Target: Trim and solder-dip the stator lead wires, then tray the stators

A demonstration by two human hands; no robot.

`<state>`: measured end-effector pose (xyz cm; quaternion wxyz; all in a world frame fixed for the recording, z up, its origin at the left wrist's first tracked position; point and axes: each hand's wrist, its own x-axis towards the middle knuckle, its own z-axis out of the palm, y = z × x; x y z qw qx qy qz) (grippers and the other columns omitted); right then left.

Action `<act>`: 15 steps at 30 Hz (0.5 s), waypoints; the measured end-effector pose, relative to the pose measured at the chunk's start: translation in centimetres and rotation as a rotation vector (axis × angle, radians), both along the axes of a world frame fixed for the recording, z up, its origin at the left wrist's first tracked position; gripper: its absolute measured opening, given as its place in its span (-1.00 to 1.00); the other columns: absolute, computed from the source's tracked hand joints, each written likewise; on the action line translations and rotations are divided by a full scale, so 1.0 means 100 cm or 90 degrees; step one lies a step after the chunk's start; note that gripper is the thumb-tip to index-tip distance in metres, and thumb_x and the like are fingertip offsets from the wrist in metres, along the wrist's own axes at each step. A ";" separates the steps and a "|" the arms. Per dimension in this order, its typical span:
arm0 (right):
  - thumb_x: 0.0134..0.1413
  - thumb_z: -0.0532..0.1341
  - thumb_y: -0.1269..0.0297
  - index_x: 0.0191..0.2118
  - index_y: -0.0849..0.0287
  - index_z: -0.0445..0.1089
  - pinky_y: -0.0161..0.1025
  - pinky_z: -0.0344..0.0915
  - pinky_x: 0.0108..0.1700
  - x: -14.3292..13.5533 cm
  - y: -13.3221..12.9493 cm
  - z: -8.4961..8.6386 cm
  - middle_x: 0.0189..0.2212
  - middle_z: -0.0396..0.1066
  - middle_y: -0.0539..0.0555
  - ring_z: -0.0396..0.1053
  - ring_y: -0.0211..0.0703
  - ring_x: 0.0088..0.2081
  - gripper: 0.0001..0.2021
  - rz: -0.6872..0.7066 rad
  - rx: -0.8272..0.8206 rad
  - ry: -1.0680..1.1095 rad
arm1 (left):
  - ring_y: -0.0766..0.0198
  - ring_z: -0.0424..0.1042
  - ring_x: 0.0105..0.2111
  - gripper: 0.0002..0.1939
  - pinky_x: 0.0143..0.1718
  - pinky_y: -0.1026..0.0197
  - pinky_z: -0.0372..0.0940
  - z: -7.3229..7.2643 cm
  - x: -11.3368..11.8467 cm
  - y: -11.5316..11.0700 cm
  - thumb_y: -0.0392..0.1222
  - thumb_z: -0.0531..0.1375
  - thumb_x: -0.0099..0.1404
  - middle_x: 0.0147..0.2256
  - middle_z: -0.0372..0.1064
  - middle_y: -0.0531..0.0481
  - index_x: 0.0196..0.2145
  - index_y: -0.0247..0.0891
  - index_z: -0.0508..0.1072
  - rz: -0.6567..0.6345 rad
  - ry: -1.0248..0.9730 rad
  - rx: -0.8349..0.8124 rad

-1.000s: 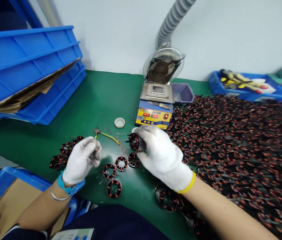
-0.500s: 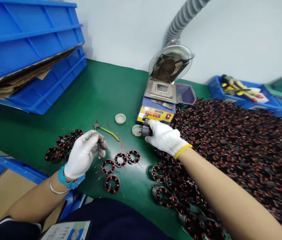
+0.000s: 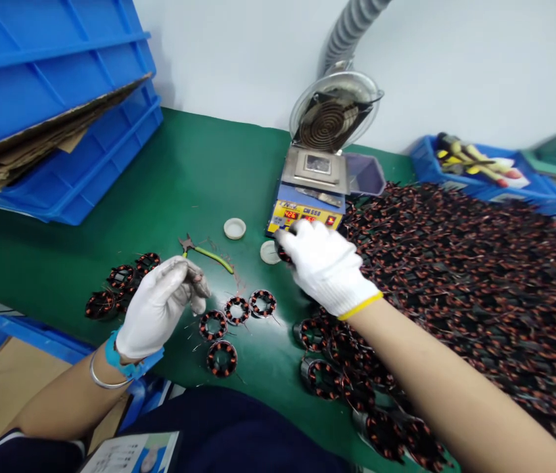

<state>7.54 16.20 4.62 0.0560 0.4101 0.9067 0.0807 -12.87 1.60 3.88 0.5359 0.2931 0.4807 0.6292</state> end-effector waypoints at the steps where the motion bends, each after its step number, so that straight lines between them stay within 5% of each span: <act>1: 0.33 0.01 0.25 0.15 0.13 0.42 -0.11 0.30 -0.25 -0.004 -0.002 0.000 -0.06 0.39 0.32 0.40 0.17 -0.10 -0.61 0.016 0.005 -0.040 | 0.37 0.40 -0.62 -0.62 -0.57 0.32 0.35 0.000 0.000 0.000 0.11 0.33 0.23 -0.51 0.40 0.05 -0.43 -0.29 0.43 0.005 0.003 -0.003; 9: 0.42 -0.12 0.20 0.02 0.28 0.44 -0.15 0.28 -0.34 -0.027 -0.009 -0.006 -0.16 0.40 0.38 0.43 0.15 -0.22 -0.56 -0.072 -0.017 -0.066 | 0.35 0.40 -0.62 -0.61 -0.59 0.32 0.34 0.003 0.000 0.000 0.12 0.33 0.23 -0.52 0.43 0.03 -0.42 -0.29 0.43 0.019 0.007 -0.008; 15: 0.41 -0.18 0.35 0.22 0.13 0.36 -0.10 0.30 -0.25 -0.013 0.004 0.038 -0.06 0.38 0.36 0.41 0.17 -0.12 -0.52 -0.069 0.079 -0.059 | 0.34 0.41 -0.56 -0.59 -0.56 0.33 0.33 0.006 0.000 -0.003 0.14 0.38 0.19 -0.51 0.42 0.03 -0.42 -0.29 0.45 0.050 -0.022 -0.013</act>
